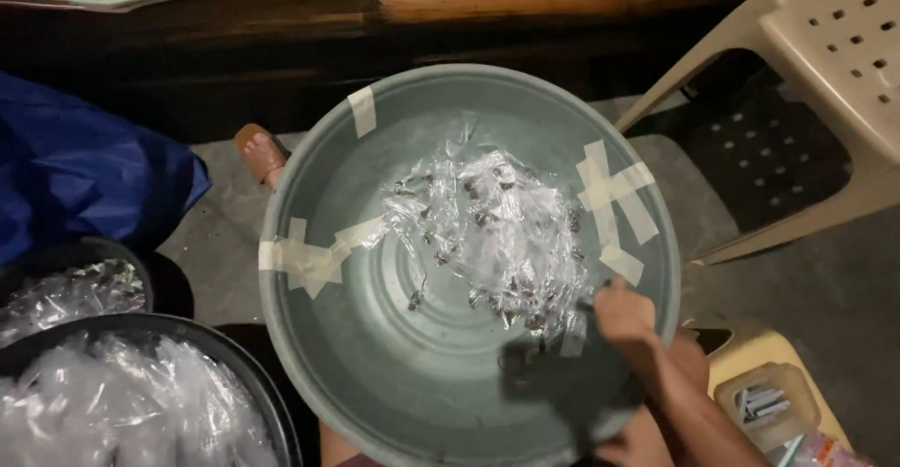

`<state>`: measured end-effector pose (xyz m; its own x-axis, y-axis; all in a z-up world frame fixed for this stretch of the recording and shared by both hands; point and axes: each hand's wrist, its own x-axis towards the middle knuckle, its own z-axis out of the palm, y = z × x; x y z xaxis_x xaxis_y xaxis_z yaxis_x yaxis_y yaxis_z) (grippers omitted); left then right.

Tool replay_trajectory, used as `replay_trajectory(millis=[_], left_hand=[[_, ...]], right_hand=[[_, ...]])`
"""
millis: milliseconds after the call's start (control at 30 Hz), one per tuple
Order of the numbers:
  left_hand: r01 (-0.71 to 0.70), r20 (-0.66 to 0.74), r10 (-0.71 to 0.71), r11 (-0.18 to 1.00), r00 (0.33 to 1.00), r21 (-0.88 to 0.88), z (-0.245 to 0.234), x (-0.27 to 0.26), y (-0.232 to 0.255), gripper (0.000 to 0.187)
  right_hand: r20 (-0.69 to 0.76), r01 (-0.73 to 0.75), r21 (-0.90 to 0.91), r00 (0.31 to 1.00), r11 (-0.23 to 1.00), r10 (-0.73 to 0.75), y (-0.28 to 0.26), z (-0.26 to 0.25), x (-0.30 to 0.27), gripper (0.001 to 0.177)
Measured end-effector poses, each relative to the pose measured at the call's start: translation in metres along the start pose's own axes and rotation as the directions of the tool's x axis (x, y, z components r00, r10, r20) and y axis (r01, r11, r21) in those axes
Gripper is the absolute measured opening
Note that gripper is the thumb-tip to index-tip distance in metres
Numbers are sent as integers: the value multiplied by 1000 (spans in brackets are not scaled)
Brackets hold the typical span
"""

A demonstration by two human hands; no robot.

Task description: The person seals small plastic bags containing metal components by hand using a handheld heat sealer.

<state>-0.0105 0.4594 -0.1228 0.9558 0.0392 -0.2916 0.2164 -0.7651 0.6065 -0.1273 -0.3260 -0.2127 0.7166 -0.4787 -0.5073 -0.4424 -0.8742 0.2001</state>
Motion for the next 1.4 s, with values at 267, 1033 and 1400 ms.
replay_trajectory(millis=[267,1033,1400], left_hand=[[-114,163,96,988,982,105,154,-19,414,21],[-493,254,423,764,870,416,390,80,272,86],[-370,76,421,859,904,-354,320,104,277,11]], right_hand=[[77,-43,189,997,981,29,12,-87,-57,36],[-318,295,943,936,156,152,28,-125,-131,20],[-772,689,630,607,360,189,-16,-171,-158,4]])
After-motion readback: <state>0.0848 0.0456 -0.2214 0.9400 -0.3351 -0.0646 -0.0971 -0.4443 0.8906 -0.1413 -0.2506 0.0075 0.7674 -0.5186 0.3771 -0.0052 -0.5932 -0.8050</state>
